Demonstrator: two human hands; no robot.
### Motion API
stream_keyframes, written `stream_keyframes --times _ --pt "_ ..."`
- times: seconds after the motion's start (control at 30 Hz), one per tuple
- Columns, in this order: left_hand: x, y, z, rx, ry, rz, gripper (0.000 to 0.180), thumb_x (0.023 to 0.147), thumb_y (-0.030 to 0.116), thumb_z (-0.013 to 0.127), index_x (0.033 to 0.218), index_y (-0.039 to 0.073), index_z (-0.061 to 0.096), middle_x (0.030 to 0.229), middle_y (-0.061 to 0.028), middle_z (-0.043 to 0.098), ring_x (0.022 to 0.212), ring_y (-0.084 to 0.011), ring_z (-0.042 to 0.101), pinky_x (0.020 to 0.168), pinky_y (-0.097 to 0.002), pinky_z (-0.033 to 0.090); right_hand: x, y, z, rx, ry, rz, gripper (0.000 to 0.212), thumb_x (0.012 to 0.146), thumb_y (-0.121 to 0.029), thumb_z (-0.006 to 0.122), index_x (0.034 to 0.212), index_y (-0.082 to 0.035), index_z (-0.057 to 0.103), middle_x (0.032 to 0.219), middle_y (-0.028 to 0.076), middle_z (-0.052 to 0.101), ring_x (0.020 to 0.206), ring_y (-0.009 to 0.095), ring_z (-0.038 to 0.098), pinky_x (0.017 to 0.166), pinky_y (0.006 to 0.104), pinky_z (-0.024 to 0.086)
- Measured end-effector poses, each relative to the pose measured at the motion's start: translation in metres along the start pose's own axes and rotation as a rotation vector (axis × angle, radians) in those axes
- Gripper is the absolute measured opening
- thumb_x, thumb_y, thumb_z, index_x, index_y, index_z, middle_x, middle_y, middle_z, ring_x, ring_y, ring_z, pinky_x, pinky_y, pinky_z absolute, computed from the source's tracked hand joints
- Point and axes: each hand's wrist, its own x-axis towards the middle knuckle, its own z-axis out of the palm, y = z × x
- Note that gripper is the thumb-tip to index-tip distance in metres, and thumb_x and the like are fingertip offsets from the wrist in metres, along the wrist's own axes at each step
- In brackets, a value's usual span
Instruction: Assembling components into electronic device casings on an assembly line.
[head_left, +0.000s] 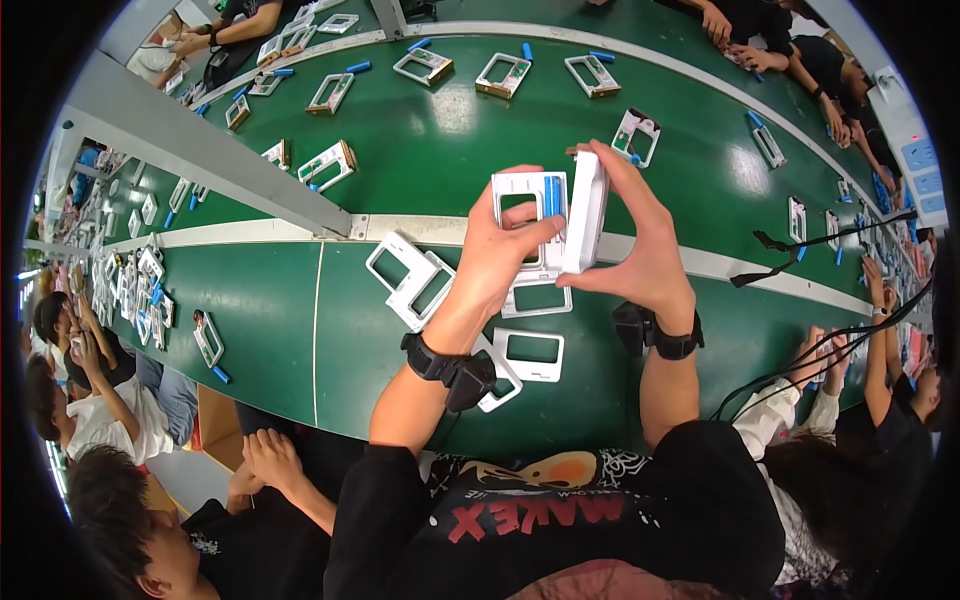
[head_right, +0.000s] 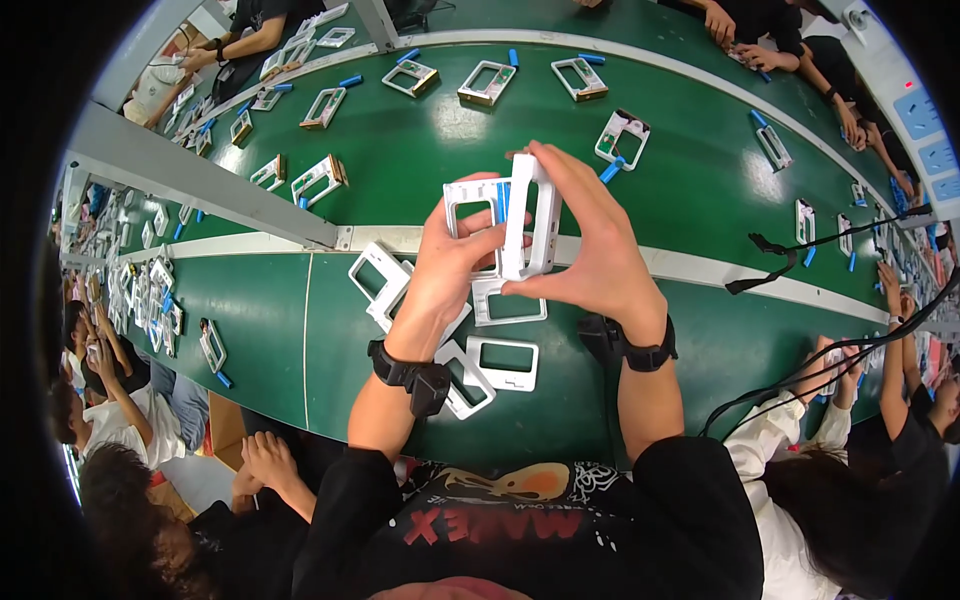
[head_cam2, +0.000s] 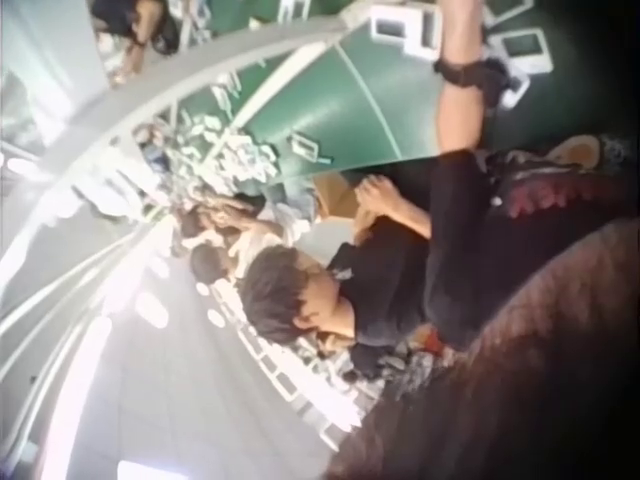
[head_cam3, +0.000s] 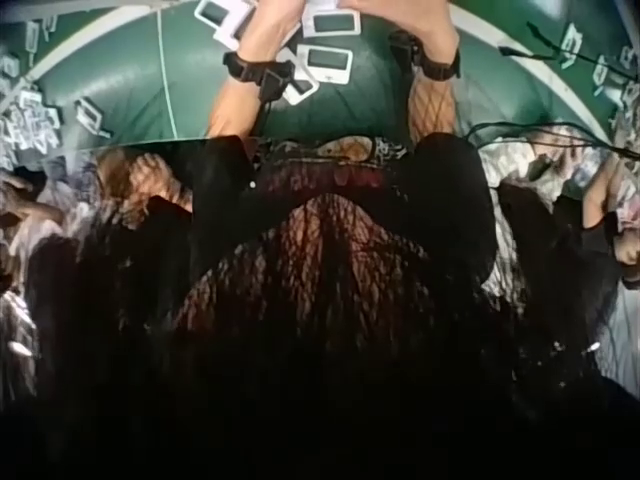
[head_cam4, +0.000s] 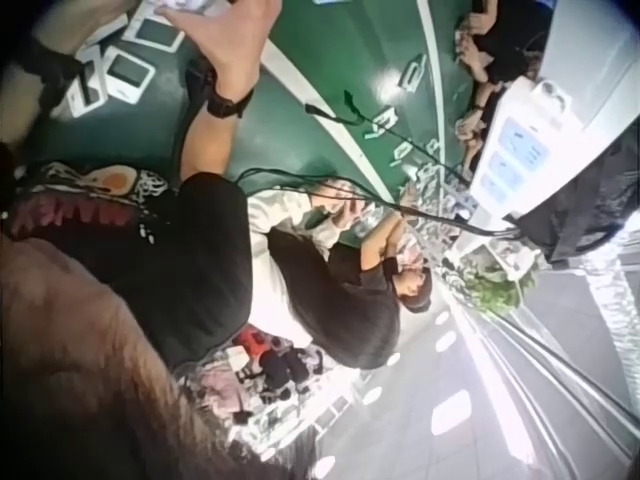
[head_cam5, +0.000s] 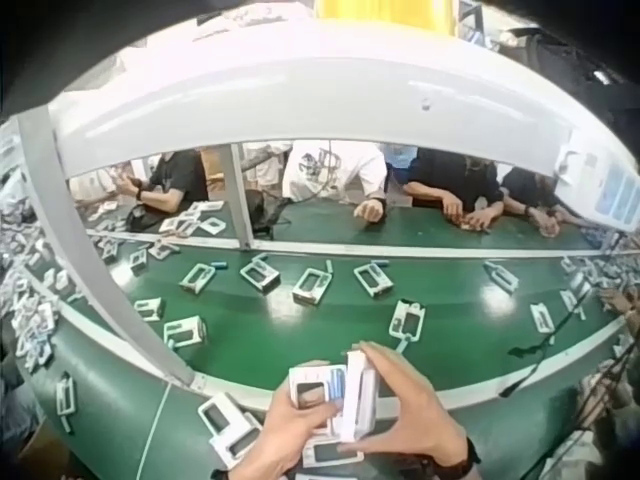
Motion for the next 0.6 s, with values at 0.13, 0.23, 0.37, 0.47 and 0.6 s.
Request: stream_keyframes --times 0.13,0.23,0.37,0.47,0.6 --pt "0.0018 0.0012 -0.0002 -0.015 0.01 0.01 0.054 0.083 -0.006 0.062 0.132 0.005 0.043 0.106 -0.0158 0.068 0.091 -0.0203 0.069 0.075 -0.0325 0.057 0.0031 -0.0051 0.0044 -0.035 0.005 -0.047 0.114 0.043 -0.022 0.093 0.143 -0.005 0.041 0.139 0.013 0.051 0.13 0.032 0.048 0.109 0.0433 0.037" --pt "0.0005 0.0039 -0.0013 -0.057 0.023 -0.009 0.055 0.081 -0.008 0.065 0.13 0.004 0.044 0.103 -0.0155 0.068 0.093 -0.0193 0.067 0.073 -0.0311 0.054 0.0033 -0.0062 0.007 -0.038 -0.004 -0.04 0.112 0.043 -0.021 0.092 0.143 -0.006 0.042 0.14 0.012 0.051 0.131 0.032 0.046 0.109 0.0436 0.037" --pt "-0.0018 0.0077 0.0016 -0.084 0.045 -0.059 0.056 0.081 -0.008 0.065 0.13 0.004 0.043 0.105 -0.0159 0.068 0.092 -0.0191 0.067 0.072 -0.0298 0.054 0.0024 -0.0061 0.0079 -0.069 -0.007 -0.033 0.11 0.044 -0.017 0.092 0.142 -0.006 0.042 0.14 0.012 0.05 0.133 0.033 0.044 0.109 0.044 0.037" --pt "-0.0015 0.0054 0.0003 -0.053 0.033 -0.029 0.056 0.081 -0.008 0.065 0.131 0.005 0.042 0.106 -0.016 0.067 0.091 -0.0185 0.067 0.071 -0.0285 0.054 0.0022 -0.0057 0.0074 -0.094 -0.005 -0.032 0.109 0.045 -0.015 0.091 0.142 -0.006 0.042 0.141 0.012 0.05 0.133 0.033 0.044 0.109 0.0441 0.037" --pt "-0.0033 0.0041 -0.0008 0.023 0.032 0.002 0.051 0.088 -0.004 0.058 0.134 0.006 0.039 0.112 -0.0176 0.066 0.095 -0.0258 0.069 0.075 -0.0364 0.059 0.0033 -0.0056 0.0054 -0.127 0.003 -0.031 0.109 0.045 -0.013 0.091 0.142 -0.005 0.041 0.141 0.012 0.049 0.133 0.033 0.043 0.11 0.0439 0.036"
